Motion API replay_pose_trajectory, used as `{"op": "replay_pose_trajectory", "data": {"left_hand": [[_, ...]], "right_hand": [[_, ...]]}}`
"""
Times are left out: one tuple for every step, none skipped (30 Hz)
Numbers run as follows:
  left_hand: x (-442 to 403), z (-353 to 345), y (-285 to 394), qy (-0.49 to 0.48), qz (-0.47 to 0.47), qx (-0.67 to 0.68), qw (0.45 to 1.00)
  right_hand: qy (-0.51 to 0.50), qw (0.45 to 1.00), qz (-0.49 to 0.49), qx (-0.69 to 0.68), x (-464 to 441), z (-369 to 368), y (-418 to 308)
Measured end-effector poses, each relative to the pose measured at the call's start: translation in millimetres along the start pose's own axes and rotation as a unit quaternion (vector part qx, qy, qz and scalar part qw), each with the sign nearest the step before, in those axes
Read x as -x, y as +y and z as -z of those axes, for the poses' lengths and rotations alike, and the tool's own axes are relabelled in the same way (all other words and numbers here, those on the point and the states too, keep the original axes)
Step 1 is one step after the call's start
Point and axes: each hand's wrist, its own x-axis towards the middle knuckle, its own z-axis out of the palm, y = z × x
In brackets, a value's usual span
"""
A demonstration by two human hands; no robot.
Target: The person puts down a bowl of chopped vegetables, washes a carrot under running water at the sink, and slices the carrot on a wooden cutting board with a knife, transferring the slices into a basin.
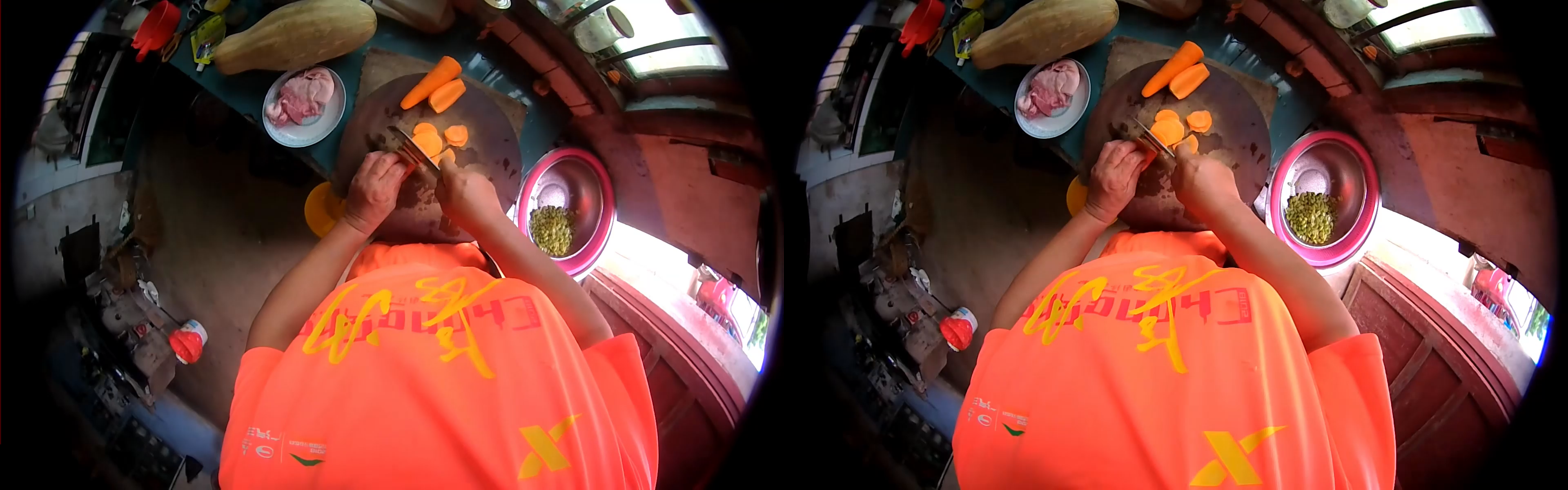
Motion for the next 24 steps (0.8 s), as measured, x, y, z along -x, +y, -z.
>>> {"op": "replay_pose_trajectory", "data": {"left_hand": [[-1, 0, 0, -0.006, 0.007, 0.008, 1.0], [-1, -1, 0, -0.011, 0.014, 0.016, 1.0], [-1, -2, 0, -0.012, 0.015, 0.017, 1.0], [0, -3, -2, -0.009, 0.013, 0.015, 1.0], [1, -3, -2, -0.007, 0.012, 0.012, 1.0], [1, -2, -2, -0.007, 0.012, 0.012, 1.0], [1, -2, -3, -0.009, 0.012, 0.011, 1.0], [1, -1, -3, -0.01, 0.013, 0.011, 1.0], [2, -1, -3, -0.011, 0.015, 0.01, 1.0], [3, -1, -4, -0.01, 0.016, 0.012, 1.0], [3, -1, -4, -0.01, 0.016, 0.014, 1.0], [3, -2, -4, -0.01, 0.018, 0.014, 1.0], [3, -3, -4, 0.0, 0.016, 0.016, 1.0], [3, -4, -4, 0.011, 0.014, 0.017, 1.0], [2, -3, -3, 0.012, 0.016, 0.017, 1.0], [1, -2, 0, 0.013, 0.019, 0.01, 1.0], [0, -1, 1, 0.014, 0.023, 0.004, 1.0], [3, -1, 0, 0.014, 0.022, 0.004, 1.0], [7, -1, -4, -0.018, 0.024, -0.007, 1.0], [9, -2, -6, -0.049, 0.026, -0.02, 0.998], [8, -1, -6, -0.047, 0.023, -0.022, 0.998], [7, 0, -7, -0.047, 0.018, -0.023, 0.998], [6, 0, -7, -0.048, 0.013, -0.024, 0.998], [5, -1, -5, -0.047, 0.013, -0.024, 0.998]], "right_hand": [[0.016, 1.0, 0.022, -0.012, 2, 1, 2], [0.032, 0.998, 0.043, -0.023, 3, 2, 3], [0.031, 0.998, 0.041, -0.023, 4, 6, 2], [0.024, 0.998, 0.052, -0.017, 5, 12, -2], [0.017, 0.998, 0.064, -0.011, 6, 16, -6], [0.017, 0.998, 0.063, -0.011, 5, 18, -9], [-0.008, 0.999, 0.051, -0.008, 4, 20, -12], [-0.032, 0.999, 0.039, -0.004, 2, 21, -14], [-0.034, 0.999, 0.039, -0.004, 2, 21, -18], [-0.036, 0.999, 0.037, 0.016, 4, 21, -22], [-0.037, 0.998, 0.035, 0.036, 5, 20, -25], [-0.038, 0.998, 0.035, 0.037, 6, 18, -26], [-0.029, 0.998, 0.033, 0.034, 7, 16, -27], [-0.021, 0.999, 0.032, 0.032, 6, 13, -27], [-0.021, 0.999, 0.033, 0.033, 5, 12, -28], [-0.028, 0.999, 0.025, 0.037, 4, 11, -30], [-0.034, 0.998, 0.016, 0.04, 3, 9, -30], [-0.033, 0.998, 0.016, 0.041, 0, 3, -29], [-0.035, 0.999, 0.012, 0.04, -6, -7, -24], [-0.036, 0.999, 0.008, 0.04, -10, -15, -21], [-0.032, 0.999, 0.009, 0.04, -10, -19, -18], [-0.017, 0.999, 0.02, 0.021, -11, -21, -16], [-0.002, 1.0, 0.03, 0.002, -11, -22, -12], [-0.002, 1.0, 0.031, 0.003, -9, -20, -9]]}}
